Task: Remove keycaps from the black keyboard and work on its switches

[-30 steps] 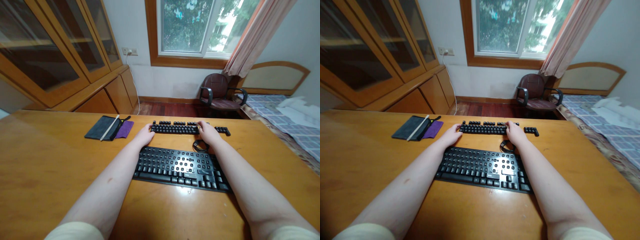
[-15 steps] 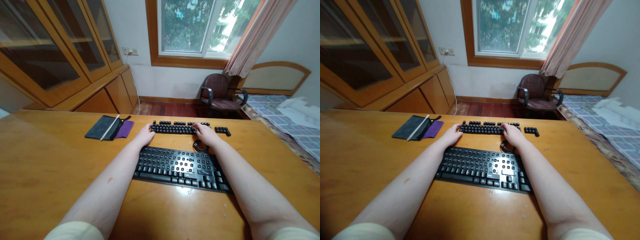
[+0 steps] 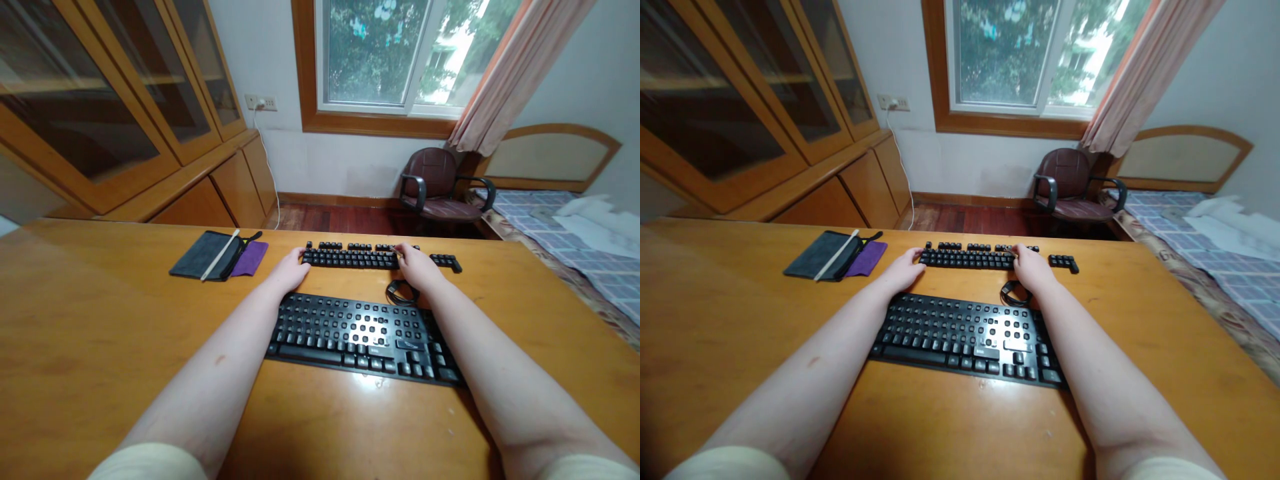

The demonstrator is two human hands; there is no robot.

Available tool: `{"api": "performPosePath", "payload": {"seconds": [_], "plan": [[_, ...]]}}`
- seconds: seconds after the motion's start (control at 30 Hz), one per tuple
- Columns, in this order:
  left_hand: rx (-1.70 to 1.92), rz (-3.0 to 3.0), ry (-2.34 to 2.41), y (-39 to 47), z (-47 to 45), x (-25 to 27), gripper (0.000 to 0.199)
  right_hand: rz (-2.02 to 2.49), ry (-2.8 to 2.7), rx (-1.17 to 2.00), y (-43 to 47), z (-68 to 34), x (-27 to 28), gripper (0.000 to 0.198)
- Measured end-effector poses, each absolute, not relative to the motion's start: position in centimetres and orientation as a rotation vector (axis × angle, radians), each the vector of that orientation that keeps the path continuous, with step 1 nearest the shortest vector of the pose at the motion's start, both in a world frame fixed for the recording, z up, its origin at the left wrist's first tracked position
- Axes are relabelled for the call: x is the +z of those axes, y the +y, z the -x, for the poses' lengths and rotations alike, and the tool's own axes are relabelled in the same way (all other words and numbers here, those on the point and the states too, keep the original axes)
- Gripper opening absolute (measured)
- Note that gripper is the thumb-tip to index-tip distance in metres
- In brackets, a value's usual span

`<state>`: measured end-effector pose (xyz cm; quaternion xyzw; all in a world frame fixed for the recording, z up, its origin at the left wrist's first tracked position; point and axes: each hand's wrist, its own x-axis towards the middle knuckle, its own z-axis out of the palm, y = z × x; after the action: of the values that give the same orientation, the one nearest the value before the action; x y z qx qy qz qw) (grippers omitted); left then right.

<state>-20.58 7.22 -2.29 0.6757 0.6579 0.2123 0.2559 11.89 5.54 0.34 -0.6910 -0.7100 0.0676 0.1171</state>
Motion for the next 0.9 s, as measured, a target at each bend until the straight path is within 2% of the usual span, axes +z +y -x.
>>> {"api": "performPosePath", "payload": {"seconds": [0.23, 0.5, 0.9], "plan": [[0.571, -1.833, 1.801, 7.07, 20.56, -2.03, 0.051, 2.018, -2.077, 0.158, 5.57, -11.90, 0.19, 0.034], [0.580, -1.827, 1.787, 7.05, 20.54, -2.02, 0.051, 2.232, -1.939, 0.106, 5.50, -11.99, 0.67, 0.034], [0.605, -1.823, 1.779, 7.48, 20.72, -2.85, 0.052, 2.157, -2.004, 0.135, 5.52, -11.84, 0.38, 0.034]]}}
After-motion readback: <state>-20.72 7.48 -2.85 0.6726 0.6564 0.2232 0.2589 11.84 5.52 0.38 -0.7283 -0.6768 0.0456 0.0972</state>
